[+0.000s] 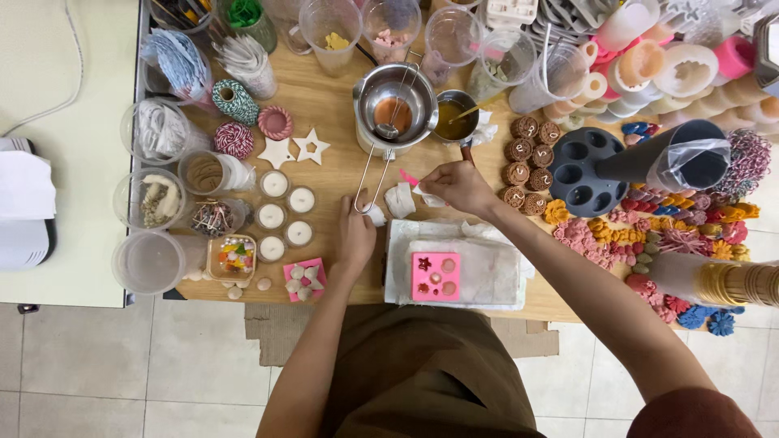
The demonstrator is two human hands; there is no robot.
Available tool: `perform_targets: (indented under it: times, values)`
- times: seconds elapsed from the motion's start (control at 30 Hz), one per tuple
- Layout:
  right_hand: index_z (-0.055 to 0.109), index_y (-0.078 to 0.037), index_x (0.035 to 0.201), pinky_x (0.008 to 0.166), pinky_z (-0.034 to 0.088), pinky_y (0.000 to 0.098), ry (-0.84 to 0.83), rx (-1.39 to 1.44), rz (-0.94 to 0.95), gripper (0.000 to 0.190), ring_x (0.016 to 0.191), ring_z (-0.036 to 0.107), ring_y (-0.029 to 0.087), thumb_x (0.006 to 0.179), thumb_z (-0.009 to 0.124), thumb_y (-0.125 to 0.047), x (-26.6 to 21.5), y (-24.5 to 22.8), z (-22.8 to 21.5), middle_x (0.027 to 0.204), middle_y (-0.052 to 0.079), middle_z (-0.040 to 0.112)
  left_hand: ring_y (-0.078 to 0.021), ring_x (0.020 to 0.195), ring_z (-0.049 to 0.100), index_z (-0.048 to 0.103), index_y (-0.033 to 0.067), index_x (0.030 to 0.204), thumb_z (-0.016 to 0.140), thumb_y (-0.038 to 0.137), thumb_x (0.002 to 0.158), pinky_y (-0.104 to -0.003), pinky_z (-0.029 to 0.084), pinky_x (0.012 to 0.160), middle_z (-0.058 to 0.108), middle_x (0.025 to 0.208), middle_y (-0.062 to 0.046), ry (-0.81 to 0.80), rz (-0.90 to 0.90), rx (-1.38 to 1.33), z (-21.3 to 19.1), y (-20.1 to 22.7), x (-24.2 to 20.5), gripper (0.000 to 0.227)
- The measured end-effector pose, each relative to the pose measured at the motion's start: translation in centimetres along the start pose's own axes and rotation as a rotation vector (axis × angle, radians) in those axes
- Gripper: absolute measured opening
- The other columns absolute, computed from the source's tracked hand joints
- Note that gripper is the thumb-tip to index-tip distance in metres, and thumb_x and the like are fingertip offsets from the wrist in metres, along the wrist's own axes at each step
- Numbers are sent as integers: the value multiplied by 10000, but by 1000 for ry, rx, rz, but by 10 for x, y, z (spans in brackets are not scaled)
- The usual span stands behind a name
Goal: The person prepares small decorative candles by using a small spoon to pour melted red wax from a metal pot into various floral and star-shaped cavities within a pink silicone mold, subsequently wiping the spoon with a tissue.
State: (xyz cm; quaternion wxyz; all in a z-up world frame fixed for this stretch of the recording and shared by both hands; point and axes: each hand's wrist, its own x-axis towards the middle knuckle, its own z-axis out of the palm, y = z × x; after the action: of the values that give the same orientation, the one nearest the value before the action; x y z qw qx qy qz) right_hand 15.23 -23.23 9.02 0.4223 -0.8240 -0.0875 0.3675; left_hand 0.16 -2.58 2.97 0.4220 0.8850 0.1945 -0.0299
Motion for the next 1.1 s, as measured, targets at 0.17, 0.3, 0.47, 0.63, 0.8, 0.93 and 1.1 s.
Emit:
perform_targets:
  times: [0.17, 0.3, 0.47, 0.63, 0.8, 0.93, 1.1]
  values:
    - [779, -9, 1054, 588, 512, 257, 29, 99, 63, 241, 683, 667, 58, 907, 753, -197, -29, -25, -36, 862, 55, 794, -428, 1092, 603, 588, 55, 1311, 538, -40, 881, -505, 493, 897, 565, 1215, -187, 66, -14, -19, -2, -22, -17, 443]
    - [763, 22, 1035, 487, 480, 299, 143, 177, 47, 232, 612, 635, 93, 919, 712, -173, -29, -44, -49, 842, 57, 767, -430, 1105, 591, 595, 40, 1288, 544, -45, 865, -496, 492, 905, 567, 1207, -203, 83, 19, -62, -3, -25, -29, 434]
    - [782, 1, 1044, 537, 554, 293, 413, -48, -286, 218, 623, 682, 105, 926, 745, -178, 4, -46, -38, 851, 82, 793, -418, 1114, 596, 606, 51, 1275, 541, -36, 870, -492, 494, 917, 580, 1204, -199, 83, 3, -62, -7, -21, -38, 420]
    - [785, -132, 990, 738, 506, 442, 668, -573, -333, 180, 789, 669, 240, 879, 770, -273, 5, -59, -21, 815, 66, 750, -418, 1114, 595, 611, 51, 1256, 551, -28, 853, -499, 502, 902, 580, 1225, -192, 108, 60, -52, -8, -27, -44, 415]
    - [769, -164, 983, 922, 413, 418, 725, -1079, -669, 148, 1066, 582, 213, 886, 756, -275, -1, -57, -20, 1035, -1, 744, -404, 1108, 613, 613, 77, 1263, 545, -11, 876, -500, 522, 878, 584, 1229, -165, 53, -26, -43, -11, -24, -51, 403]
    - [779, -194, 1083, 969, 416, 382, 715, -1237, -844, 183, 1139, 567, 171, 921, 698, -223, -4, -50, -26, 1189, -31, 717, -396, 1093, 618, 605, 94, 1272, 542, 12, 889, -500, 524, 852, 564, 1264, -152, -8, -103, -51, -21, -9, -56, 396]
    - [779, -208, 1171, 1029, 410, 394, 652, -1292, -887, 314, 1161, 560, 181, 876, 674, -186, -16, -49, -34, 1197, -23, 701, -395, 1105, 616, 600, 90, 1280, 537, 16, 898, -499, 525, 860, 564, 1259, -155, 1, -84, -45, -27, -1, -57, 394]
